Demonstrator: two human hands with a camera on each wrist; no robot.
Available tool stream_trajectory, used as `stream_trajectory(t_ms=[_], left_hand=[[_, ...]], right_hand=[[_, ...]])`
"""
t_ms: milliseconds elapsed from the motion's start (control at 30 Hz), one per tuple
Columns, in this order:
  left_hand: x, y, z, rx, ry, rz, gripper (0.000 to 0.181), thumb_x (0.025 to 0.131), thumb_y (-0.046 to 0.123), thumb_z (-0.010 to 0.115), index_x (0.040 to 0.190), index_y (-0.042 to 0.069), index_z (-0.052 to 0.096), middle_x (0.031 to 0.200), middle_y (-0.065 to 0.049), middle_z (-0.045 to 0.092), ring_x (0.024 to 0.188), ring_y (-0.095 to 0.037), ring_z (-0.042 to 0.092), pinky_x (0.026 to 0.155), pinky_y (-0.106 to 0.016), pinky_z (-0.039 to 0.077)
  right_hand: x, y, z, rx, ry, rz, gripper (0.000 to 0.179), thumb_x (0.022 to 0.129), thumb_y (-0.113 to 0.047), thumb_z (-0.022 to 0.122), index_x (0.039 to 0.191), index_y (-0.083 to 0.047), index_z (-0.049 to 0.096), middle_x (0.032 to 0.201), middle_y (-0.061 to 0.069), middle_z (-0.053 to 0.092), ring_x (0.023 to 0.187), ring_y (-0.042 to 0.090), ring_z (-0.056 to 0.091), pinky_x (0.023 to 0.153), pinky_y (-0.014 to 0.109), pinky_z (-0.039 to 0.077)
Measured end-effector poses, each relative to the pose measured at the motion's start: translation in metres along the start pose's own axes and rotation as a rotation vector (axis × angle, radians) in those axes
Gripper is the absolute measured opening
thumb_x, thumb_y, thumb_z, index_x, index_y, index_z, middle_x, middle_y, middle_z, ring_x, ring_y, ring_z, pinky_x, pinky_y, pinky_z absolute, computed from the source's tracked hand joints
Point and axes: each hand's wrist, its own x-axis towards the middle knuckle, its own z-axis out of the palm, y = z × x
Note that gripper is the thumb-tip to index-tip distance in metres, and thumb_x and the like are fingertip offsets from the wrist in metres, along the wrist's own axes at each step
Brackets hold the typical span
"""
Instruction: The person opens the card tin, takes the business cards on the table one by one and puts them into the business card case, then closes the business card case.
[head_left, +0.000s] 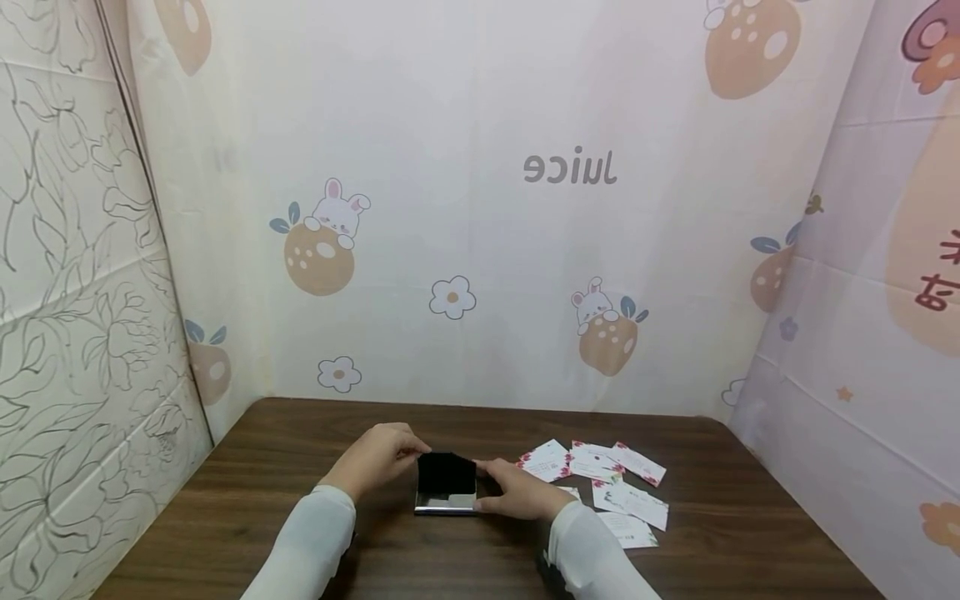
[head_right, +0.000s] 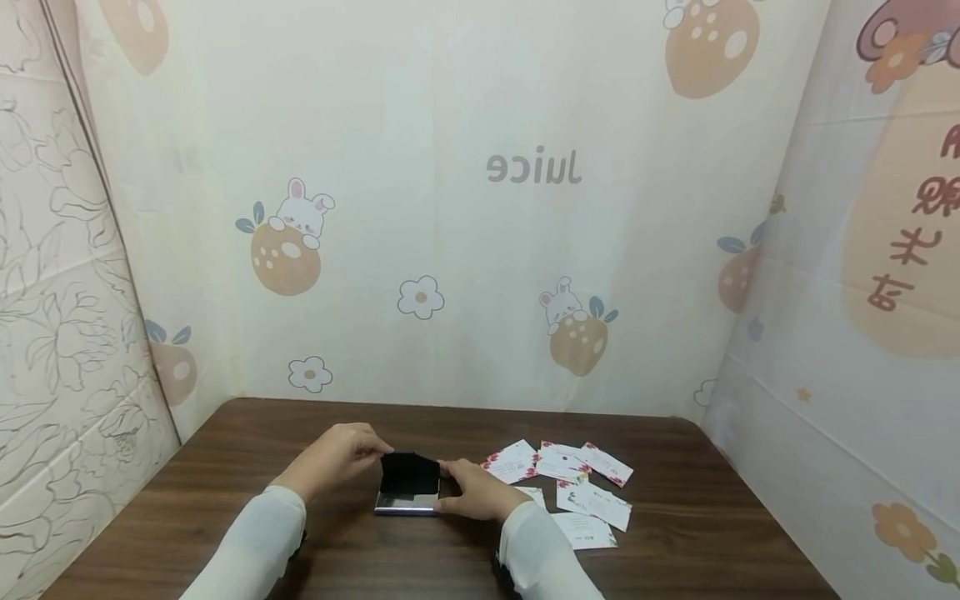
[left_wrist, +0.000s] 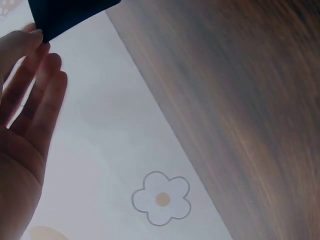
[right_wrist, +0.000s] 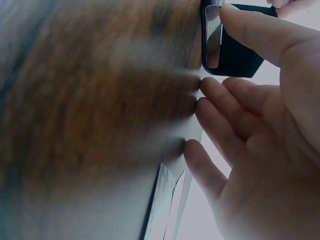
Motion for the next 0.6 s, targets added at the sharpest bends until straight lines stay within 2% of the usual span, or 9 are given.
stream_trajectory(t_ms=[100, 167, 233, 367, 600], left_hand=[[-0.001, 0.002, 0.000, 0.010, -0.034, -0.042, 0.025, 0.091, 0.013, 0.075, 0.116, 0.011, 0.075, 0.105, 0.001, 0.067, 0.087, -0.009, 0.064, 0.075, -0.028, 0.055], [-0.002, 0.003, 0.001, 0.014, -0.059, -0.063, 0.035, 0.091, 0.017, 0.076, 0.124, 0.009, 0.071, 0.113, -0.002, 0.064, 0.093, -0.013, 0.064, 0.079, -0.032, 0.056], [-0.003, 0.004, 0.002, 0.021, -0.073, -0.067, 0.041, 0.090, 0.018, 0.076, 0.129, 0.007, 0.067, 0.119, -0.004, 0.062, 0.097, -0.016, 0.063, 0.082, -0.036, 0.055], [-0.003, 0.003, 0.006, 0.021, -0.081, -0.064, 0.045, 0.091, 0.017, 0.075, 0.133, 0.006, 0.063, 0.123, -0.007, 0.059, 0.106, -0.021, 0.062, 0.087, -0.040, 0.053], [-0.001, -0.001, 0.009, -0.048, -0.110, -0.105, 0.048, 0.094, 0.016, 0.070, 0.137, 0.002, 0.058, 0.129, -0.011, 0.056, 0.118, -0.029, 0.058, 0.095, -0.046, 0.050]], right_hand=[[-0.004, -0.015, -0.006, 0.033, -0.004, 0.022, 0.074, 0.094, -0.045, 0.069, 0.150, -0.004, 0.043, 0.132, 0.010, 0.057, 0.124, 0.026, 0.053, 0.106, 0.052, 0.040], [-0.010, -0.034, -0.013, 0.052, -0.004, 0.054, 0.074, 0.092, -0.037, 0.073, 0.150, -0.002, 0.042, 0.132, 0.012, 0.058, 0.125, 0.029, 0.052, 0.107, 0.056, 0.038], [-0.011, -0.039, -0.015, 0.041, -0.004, 0.070, 0.073, 0.092, -0.033, 0.073, 0.151, -0.004, 0.042, 0.133, 0.010, 0.058, 0.125, 0.028, 0.052, 0.108, 0.054, 0.038], [-0.011, -0.041, -0.014, 0.031, -0.006, 0.079, 0.072, 0.093, -0.030, 0.073, 0.151, -0.003, 0.041, 0.133, 0.010, 0.058, 0.126, 0.028, 0.052, 0.108, 0.052, 0.038], [-0.011, -0.037, -0.014, 0.022, -0.009, 0.056, 0.079, 0.094, -0.042, 0.069, 0.152, 0.002, 0.037, 0.136, 0.012, 0.056, 0.128, 0.028, 0.050, 0.108, 0.055, 0.037]])
